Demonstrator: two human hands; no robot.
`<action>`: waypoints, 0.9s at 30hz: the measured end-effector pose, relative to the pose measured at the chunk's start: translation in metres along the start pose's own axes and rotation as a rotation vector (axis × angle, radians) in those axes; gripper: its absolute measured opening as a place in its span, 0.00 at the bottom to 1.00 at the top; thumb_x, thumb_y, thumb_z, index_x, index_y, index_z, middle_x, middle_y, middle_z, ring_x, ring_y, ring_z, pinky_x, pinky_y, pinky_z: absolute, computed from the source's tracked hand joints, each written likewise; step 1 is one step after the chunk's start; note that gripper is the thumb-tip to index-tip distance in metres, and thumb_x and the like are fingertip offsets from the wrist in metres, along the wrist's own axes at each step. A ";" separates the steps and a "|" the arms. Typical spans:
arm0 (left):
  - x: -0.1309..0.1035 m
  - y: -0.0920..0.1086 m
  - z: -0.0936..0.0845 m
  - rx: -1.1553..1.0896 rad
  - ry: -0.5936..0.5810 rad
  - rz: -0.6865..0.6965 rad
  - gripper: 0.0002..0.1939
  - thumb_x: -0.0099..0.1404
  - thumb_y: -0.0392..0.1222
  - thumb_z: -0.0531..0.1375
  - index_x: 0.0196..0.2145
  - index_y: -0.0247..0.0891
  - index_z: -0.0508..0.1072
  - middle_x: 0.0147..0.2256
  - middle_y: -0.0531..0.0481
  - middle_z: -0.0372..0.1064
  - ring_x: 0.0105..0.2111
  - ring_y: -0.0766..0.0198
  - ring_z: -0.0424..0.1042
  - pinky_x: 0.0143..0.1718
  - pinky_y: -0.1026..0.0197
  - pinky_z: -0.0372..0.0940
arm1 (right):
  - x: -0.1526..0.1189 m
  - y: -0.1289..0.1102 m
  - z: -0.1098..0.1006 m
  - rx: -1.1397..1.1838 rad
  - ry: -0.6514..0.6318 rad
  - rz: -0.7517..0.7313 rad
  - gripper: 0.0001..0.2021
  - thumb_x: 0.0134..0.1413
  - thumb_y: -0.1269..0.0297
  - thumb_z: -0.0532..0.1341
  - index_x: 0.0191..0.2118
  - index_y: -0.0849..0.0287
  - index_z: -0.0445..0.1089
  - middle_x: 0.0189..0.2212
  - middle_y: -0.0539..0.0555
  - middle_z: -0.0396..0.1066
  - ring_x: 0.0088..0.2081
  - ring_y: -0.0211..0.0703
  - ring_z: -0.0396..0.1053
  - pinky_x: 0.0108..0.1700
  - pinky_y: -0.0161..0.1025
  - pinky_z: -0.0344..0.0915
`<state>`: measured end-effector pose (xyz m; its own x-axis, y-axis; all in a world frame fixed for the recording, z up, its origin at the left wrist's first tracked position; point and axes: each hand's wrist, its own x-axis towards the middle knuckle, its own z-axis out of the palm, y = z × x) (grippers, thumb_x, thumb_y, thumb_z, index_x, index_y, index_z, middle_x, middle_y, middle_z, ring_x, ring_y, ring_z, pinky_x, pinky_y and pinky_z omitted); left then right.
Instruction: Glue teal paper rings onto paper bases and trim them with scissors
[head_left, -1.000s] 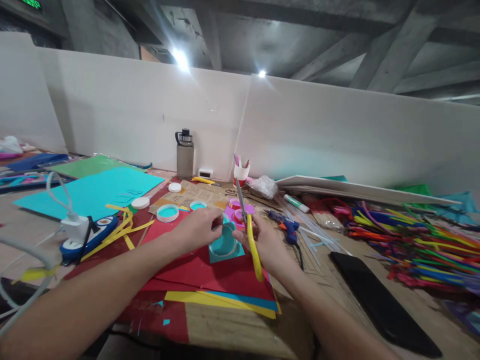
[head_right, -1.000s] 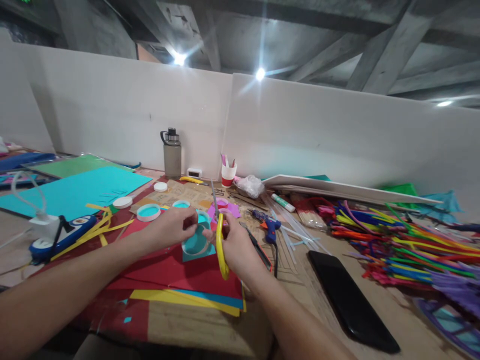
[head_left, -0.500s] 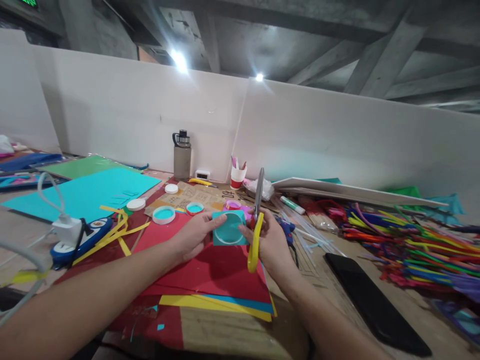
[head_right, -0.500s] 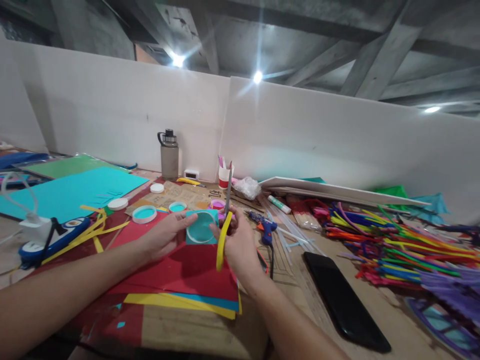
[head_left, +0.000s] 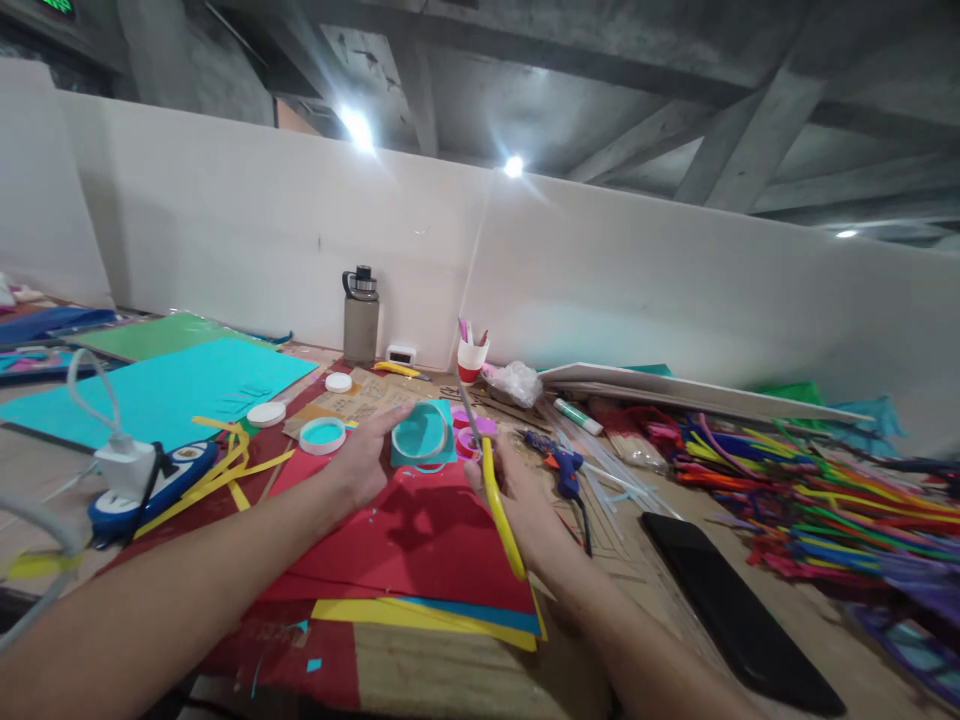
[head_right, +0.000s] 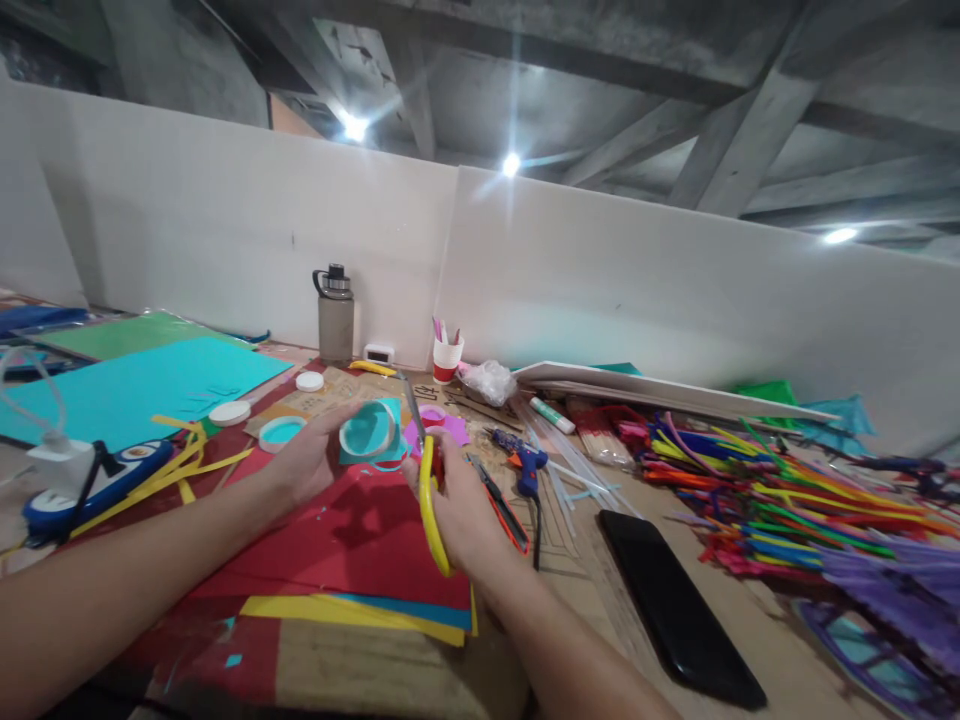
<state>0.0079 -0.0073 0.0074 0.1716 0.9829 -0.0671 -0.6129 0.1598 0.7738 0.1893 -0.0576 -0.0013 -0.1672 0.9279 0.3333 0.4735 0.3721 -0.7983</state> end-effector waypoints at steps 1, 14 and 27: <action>0.001 0.000 -0.001 -0.013 0.021 0.006 0.08 0.58 0.38 0.60 0.34 0.31 0.75 0.31 0.46 0.75 0.27 0.64 0.73 0.31 0.61 0.71 | 0.000 0.002 0.001 -0.025 -0.015 -0.010 0.18 0.56 0.53 0.55 0.48 0.59 0.61 0.33 0.51 0.68 0.35 0.42 0.65 0.40 0.38 0.61; 0.010 -0.007 -0.009 -0.058 0.128 0.032 0.09 0.56 0.39 0.63 0.35 0.32 0.75 0.30 0.47 0.75 0.26 0.63 0.74 0.29 0.61 0.72 | -0.003 0.001 0.003 -0.212 -0.062 -0.004 0.19 0.55 0.61 0.56 0.53 0.56 0.62 0.36 0.55 0.71 0.35 0.44 0.67 0.38 0.37 0.60; 0.006 -0.005 -0.007 -0.049 0.077 0.042 0.09 0.58 0.37 0.61 0.36 0.32 0.75 0.31 0.47 0.76 0.27 0.64 0.74 0.32 0.62 0.71 | -0.003 -0.006 -0.001 -0.199 -0.052 -0.082 0.13 0.57 0.59 0.55 0.46 0.57 0.65 0.32 0.51 0.69 0.31 0.40 0.64 0.32 0.34 0.58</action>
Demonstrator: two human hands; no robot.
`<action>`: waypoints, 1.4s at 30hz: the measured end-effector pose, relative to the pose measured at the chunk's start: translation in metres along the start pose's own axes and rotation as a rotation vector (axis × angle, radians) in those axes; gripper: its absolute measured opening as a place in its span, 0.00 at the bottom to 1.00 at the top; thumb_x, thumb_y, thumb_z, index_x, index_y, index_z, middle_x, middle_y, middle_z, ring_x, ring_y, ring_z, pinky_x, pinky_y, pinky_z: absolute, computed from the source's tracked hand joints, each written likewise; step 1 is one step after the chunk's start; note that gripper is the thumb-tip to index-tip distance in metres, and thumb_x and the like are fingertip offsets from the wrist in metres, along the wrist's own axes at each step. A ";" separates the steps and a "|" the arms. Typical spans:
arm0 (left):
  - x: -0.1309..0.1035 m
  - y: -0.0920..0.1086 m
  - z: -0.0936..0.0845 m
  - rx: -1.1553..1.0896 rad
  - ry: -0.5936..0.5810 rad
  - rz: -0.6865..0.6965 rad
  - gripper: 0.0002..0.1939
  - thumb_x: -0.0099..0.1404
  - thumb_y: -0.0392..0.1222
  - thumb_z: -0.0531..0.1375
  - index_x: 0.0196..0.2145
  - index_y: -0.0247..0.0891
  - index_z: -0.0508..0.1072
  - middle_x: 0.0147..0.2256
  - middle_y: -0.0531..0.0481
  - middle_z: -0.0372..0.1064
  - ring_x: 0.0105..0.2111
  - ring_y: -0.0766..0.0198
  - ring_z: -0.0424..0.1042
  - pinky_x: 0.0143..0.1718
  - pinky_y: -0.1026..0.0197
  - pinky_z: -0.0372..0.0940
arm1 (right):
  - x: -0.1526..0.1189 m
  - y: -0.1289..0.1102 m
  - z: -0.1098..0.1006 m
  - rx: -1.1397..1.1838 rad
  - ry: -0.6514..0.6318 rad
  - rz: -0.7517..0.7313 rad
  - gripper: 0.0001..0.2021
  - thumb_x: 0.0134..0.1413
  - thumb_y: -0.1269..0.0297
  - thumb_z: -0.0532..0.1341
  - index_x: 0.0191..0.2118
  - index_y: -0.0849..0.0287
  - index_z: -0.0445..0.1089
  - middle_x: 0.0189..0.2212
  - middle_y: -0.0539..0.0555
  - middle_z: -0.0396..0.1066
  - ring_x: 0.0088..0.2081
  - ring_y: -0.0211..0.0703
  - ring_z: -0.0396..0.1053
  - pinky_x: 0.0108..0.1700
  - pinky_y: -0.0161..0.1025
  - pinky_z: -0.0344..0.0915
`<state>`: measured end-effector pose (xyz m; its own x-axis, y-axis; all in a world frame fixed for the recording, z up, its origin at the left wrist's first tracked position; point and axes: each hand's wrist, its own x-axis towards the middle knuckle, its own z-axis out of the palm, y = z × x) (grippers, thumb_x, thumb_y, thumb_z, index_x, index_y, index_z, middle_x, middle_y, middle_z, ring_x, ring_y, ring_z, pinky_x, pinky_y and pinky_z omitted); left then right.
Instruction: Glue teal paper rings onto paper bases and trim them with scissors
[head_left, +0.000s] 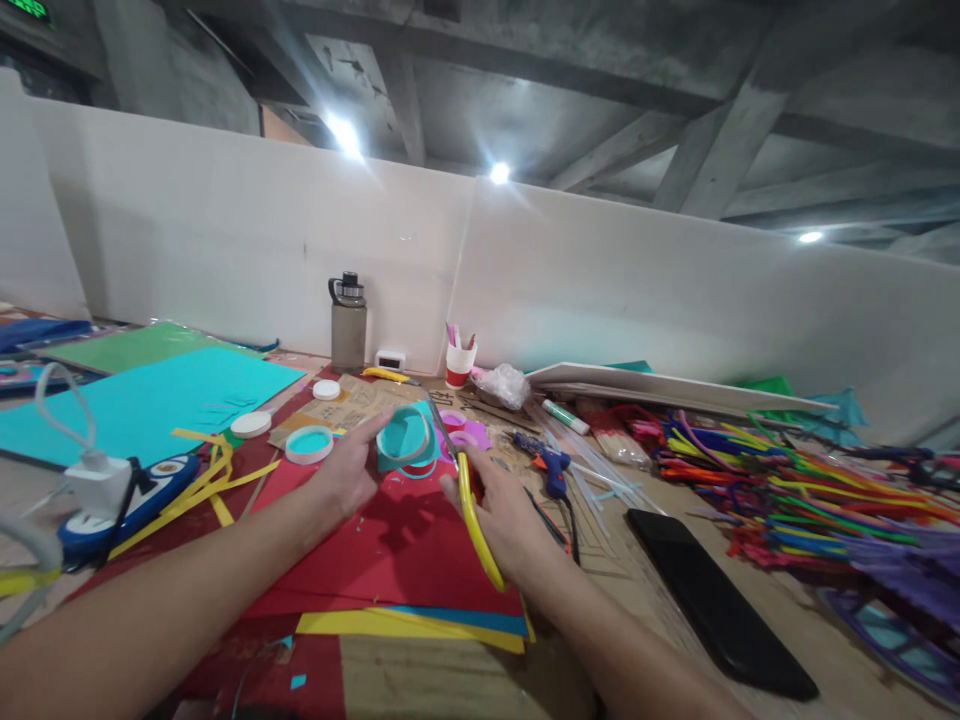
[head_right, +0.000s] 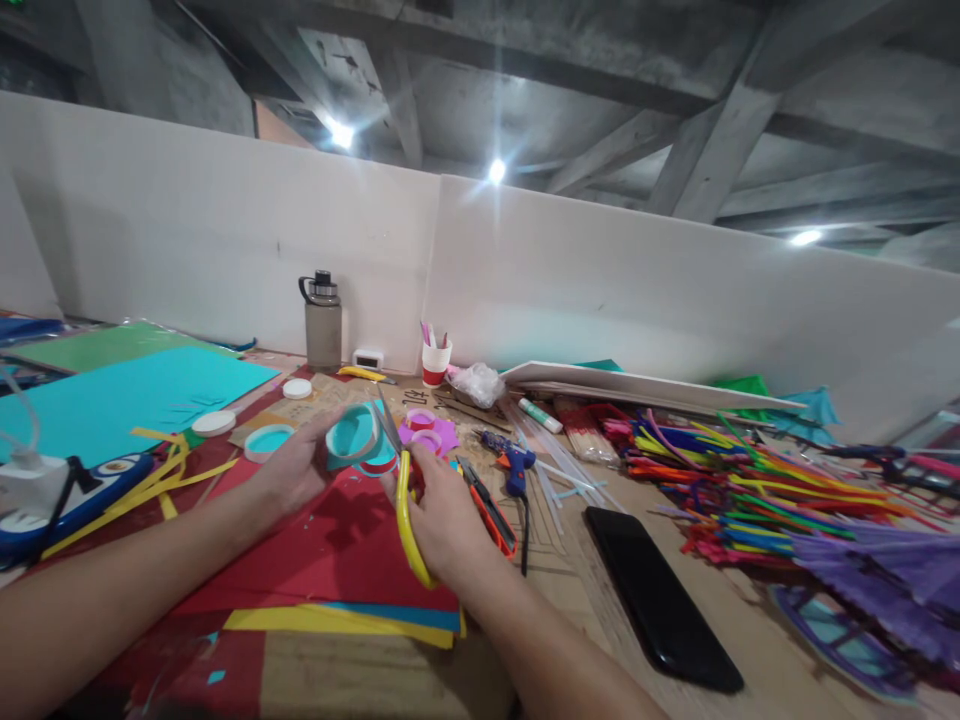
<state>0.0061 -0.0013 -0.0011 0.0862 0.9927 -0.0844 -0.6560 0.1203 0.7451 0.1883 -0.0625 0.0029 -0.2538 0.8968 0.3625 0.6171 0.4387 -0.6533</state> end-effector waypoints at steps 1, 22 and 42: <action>-0.001 0.000 0.000 0.002 -0.002 0.002 0.08 0.58 0.37 0.61 0.36 0.32 0.76 0.31 0.47 0.76 0.27 0.64 0.74 0.32 0.62 0.71 | 0.000 0.000 0.000 -0.002 0.001 -0.010 0.13 0.57 0.58 0.55 0.46 0.57 0.65 0.32 0.51 0.69 0.32 0.40 0.64 0.33 0.34 0.58; 0.001 0.004 0.001 0.023 -0.143 0.082 0.09 0.58 0.38 0.61 0.36 0.30 0.75 0.34 0.43 0.76 0.30 0.62 0.74 0.34 0.61 0.71 | 0.003 0.007 -0.004 0.075 0.020 0.075 0.16 0.57 0.50 0.53 0.41 0.59 0.64 0.23 0.47 0.62 0.24 0.36 0.60 0.26 0.32 0.56; -0.006 0.004 0.007 -0.003 -0.161 0.052 0.07 0.58 0.36 0.60 0.35 0.31 0.75 0.35 0.44 0.76 0.32 0.62 0.75 0.35 0.62 0.70 | 0.002 0.000 -0.009 0.035 -0.064 0.018 0.13 0.58 0.53 0.54 0.33 0.58 0.62 0.22 0.46 0.60 0.25 0.36 0.58 0.27 0.32 0.52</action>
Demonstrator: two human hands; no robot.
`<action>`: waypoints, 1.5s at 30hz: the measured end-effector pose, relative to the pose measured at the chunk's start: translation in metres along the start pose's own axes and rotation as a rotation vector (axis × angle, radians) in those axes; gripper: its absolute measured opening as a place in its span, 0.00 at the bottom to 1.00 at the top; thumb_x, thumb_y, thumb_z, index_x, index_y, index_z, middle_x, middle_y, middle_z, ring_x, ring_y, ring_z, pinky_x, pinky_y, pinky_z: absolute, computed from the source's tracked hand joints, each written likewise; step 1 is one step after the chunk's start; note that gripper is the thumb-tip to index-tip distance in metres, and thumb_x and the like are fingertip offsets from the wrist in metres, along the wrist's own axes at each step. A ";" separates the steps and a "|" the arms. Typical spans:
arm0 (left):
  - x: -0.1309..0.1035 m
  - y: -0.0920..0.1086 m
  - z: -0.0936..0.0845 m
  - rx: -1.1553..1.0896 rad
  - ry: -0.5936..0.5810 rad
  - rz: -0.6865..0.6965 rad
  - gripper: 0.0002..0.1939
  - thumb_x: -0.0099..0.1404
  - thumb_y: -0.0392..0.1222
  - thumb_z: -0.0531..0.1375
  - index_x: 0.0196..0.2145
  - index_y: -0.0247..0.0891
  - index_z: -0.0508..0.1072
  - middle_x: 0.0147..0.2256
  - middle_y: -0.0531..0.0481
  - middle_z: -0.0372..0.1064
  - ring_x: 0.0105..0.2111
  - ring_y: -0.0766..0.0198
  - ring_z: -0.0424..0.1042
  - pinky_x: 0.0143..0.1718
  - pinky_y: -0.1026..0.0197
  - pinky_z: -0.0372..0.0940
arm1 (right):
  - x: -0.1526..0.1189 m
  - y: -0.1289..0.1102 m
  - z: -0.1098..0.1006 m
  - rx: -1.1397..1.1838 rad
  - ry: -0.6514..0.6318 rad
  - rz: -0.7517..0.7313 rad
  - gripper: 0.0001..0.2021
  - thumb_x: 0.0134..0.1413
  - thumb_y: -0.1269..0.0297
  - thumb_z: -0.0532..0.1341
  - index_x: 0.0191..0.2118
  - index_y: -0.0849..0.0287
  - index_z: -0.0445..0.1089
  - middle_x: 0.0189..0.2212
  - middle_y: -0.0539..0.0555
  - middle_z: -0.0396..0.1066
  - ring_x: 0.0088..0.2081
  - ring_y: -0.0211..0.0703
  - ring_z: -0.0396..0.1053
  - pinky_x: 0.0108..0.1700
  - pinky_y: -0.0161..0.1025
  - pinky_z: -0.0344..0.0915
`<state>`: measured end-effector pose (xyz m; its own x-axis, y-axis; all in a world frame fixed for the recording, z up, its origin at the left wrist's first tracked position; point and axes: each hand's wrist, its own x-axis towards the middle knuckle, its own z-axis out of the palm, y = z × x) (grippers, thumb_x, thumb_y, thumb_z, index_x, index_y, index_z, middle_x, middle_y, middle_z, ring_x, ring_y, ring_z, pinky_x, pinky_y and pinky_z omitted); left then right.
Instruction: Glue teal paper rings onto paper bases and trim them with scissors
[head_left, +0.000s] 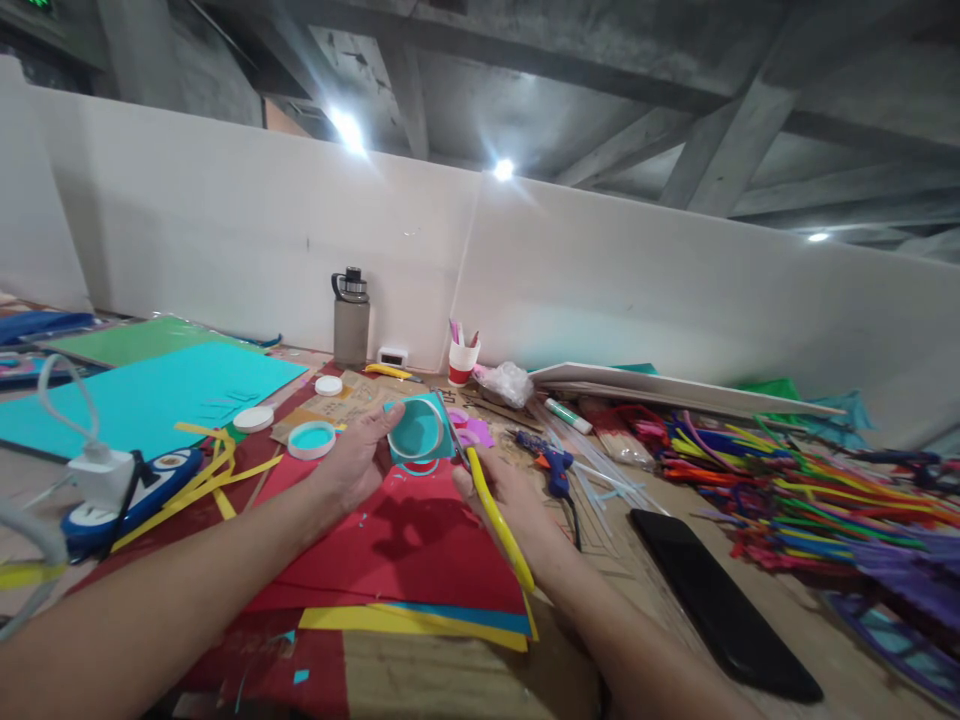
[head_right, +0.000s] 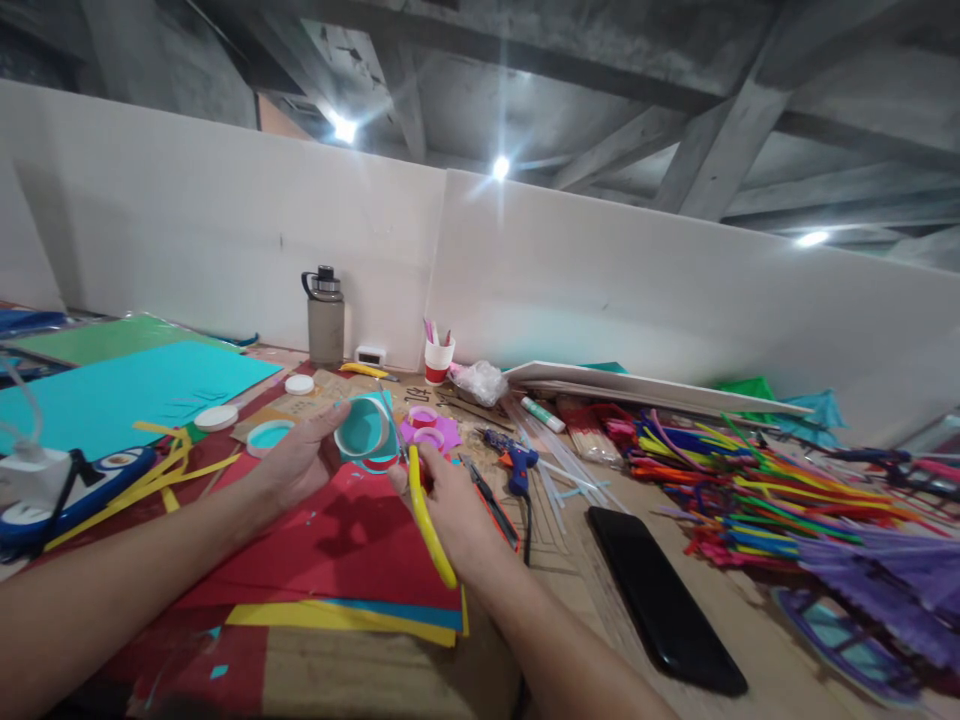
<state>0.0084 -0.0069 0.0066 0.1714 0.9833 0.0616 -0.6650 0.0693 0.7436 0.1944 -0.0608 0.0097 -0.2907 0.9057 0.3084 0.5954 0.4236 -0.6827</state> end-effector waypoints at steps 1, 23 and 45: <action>0.000 0.000 0.000 0.000 0.007 0.004 0.07 0.58 0.35 0.61 0.35 0.32 0.75 0.34 0.44 0.76 0.32 0.62 0.75 0.35 0.62 0.70 | 0.000 0.000 0.000 0.010 -0.004 0.000 0.13 0.58 0.53 0.54 0.33 0.58 0.62 0.22 0.46 0.59 0.25 0.36 0.58 0.26 0.32 0.52; 0.001 0.003 -0.001 0.042 0.006 0.065 0.08 0.56 0.38 0.63 0.33 0.31 0.75 0.33 0.46 0.76 0.28 0.64 0.74 0.31 0.64 0.70 | -0.003 -0.005 0.001 0.114 -0.045 0.024 0.13 0.56 0.52 0.55 0.33 0.58 0.62 0.23 0.45 0.55 0.24 0.34 0.55 0.25 0.31 0.50; 0.003 0.003 -0.003 0.077 -0.014 0.063 0.10 0.57 0.40 0.62 0.35 0.30 0.75 0.34 0.44 0.76 0.29 0.64 0.73 0.33 0.63 0.70 | -0.005 -0.009 -0.003 0.061 -0.056 0.038 0.13 0.56 0.53 0.55 0.31 0.57 0.60 0.21 0.45 0.58 0.23 0.35 0.56 0.24 0.31 0.50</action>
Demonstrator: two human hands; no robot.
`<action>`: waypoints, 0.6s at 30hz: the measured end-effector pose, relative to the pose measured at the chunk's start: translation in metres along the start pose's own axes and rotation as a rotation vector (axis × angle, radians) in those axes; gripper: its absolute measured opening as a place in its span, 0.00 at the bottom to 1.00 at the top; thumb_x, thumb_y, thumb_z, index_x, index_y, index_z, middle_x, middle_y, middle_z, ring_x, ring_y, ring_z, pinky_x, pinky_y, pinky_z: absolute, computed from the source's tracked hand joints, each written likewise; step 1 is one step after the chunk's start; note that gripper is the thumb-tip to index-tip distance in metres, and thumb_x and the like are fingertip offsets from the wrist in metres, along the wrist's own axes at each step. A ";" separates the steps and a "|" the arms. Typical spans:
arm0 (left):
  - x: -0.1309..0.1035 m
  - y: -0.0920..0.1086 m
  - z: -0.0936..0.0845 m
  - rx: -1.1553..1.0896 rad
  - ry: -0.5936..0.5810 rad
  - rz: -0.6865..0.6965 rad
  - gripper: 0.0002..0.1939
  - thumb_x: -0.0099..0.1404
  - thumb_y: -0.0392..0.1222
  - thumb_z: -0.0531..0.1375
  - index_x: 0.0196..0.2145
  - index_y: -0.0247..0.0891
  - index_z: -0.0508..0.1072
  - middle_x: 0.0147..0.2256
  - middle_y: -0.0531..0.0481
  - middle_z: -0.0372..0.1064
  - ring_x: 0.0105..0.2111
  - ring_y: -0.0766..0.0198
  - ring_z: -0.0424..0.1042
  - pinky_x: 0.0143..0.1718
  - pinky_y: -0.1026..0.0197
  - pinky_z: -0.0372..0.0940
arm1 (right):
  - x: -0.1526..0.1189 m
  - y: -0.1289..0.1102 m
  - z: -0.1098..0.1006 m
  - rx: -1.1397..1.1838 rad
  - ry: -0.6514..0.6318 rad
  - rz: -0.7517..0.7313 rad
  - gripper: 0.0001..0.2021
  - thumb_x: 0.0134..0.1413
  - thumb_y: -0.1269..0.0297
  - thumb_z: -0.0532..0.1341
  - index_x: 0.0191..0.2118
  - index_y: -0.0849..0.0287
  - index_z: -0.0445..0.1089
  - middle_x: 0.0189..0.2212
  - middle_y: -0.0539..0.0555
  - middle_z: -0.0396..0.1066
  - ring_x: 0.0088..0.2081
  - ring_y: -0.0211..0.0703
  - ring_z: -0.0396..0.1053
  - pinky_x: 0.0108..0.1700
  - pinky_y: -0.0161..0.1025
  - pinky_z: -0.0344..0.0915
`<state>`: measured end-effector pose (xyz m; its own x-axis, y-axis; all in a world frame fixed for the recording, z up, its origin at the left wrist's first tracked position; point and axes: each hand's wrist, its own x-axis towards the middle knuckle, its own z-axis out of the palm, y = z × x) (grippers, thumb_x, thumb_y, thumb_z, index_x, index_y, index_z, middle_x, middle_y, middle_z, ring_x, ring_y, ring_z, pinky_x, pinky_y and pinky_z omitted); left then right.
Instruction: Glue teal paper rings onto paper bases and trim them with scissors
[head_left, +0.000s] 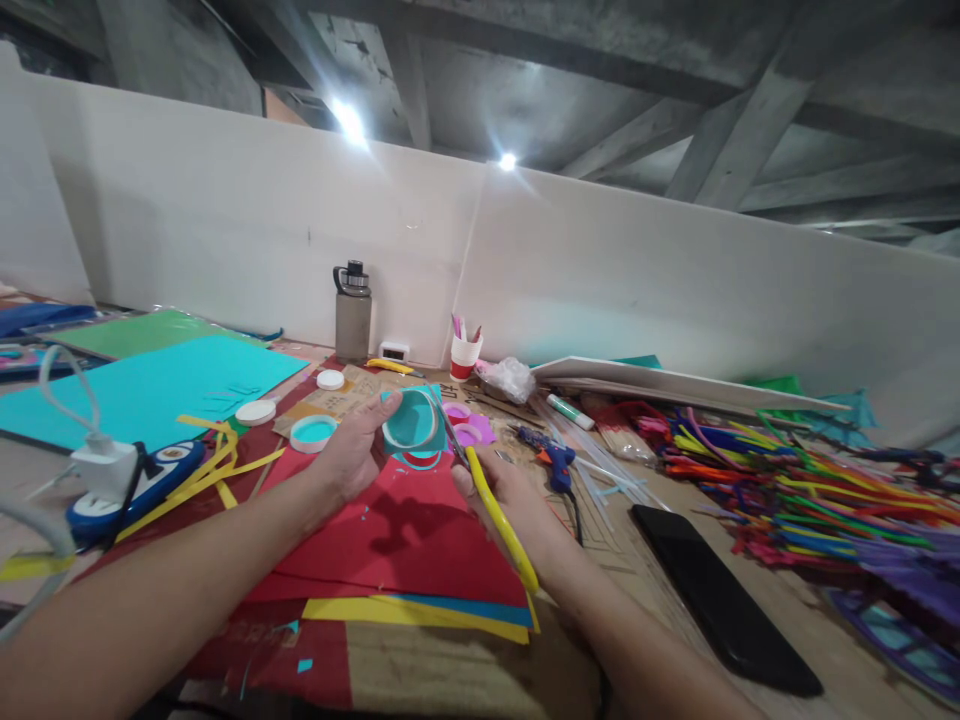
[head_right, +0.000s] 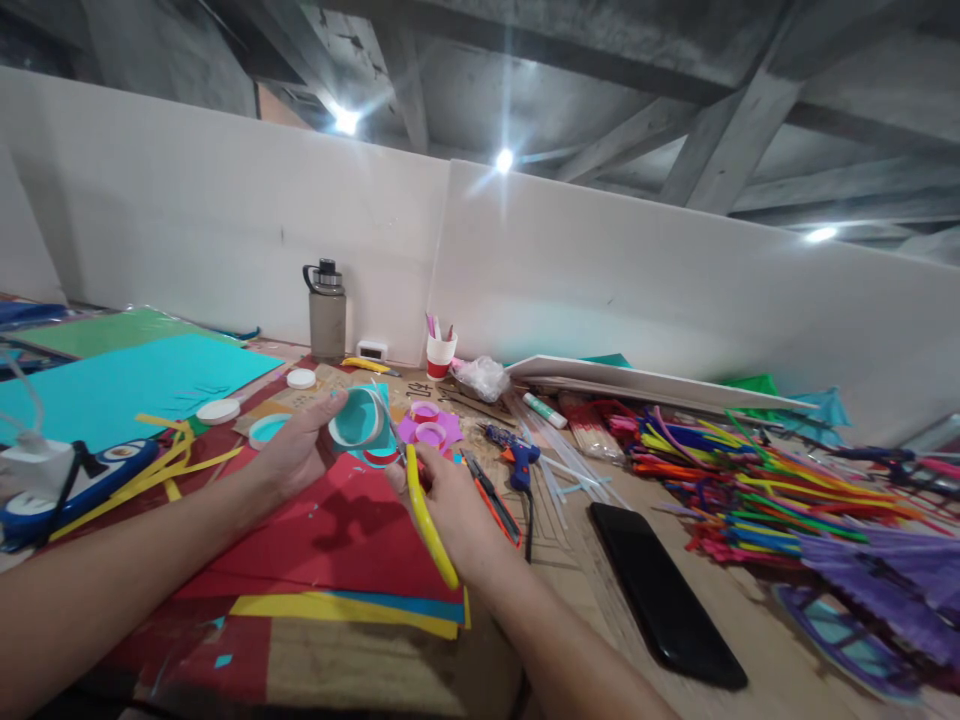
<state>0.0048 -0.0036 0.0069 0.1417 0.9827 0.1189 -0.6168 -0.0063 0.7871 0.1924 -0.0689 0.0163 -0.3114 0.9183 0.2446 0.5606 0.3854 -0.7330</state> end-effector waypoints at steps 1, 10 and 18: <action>-0.001 0.000 0.000 0.008 -0.008 0.002 0.10 0.57 0.40 0.62 0.34 0.30 0.75 0.33 0.44 0.76 0.29 0.64 0.73 0.32 0.63 0.70 | 0.000 0.000 0.000 -0.003 0.002 -0.004 0.12 0.57 0.53 0.54 0.32 0.57 0.60 0.21 0.45 0.58 0.23 0.35 0.56 0.24 0.31 0.50; -0.005 -0.002 0.004 0.044 -0.072 -0.022 0.10 0.58 0.41 0.62 0.35 0.30 0.75 0.32 0.44 0.75 0.29 0.63 0.73 0.33 0.61 0.70 | 0.000 0.007 0.005 0.024 0.026 -0.028 0.14 0.59 0.52 0.51 0.31 0.58 0.59 0.22 0.46 0.59 0.24 0.34 0.57 0.25 0.31 0.52; -0.005 -0.001 0.004 0.050 -0.058 -0.032 0.11 0.58 0.41 0.62 0.35 0.30 0.75 0.32 0.44 0.75 0.29 0.64 0.73 0.34 0.61 0.70 | 0.000 0.003 0.002 -0.006 0.019 -0.018 0.14 0.57 0.51 0.54 0.31 0.58 0.61 0.21 0.46 0.58 0.23 0.35 0.57 0.24 0.31 0.51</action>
<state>0.0074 -0.0093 0.0080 0.2058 0.9703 0.1272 -0.5722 0.0139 0.8200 0.1923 -0.0678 0.0125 -0.3065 0.9128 0.2700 0.5595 0.4023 -0.7247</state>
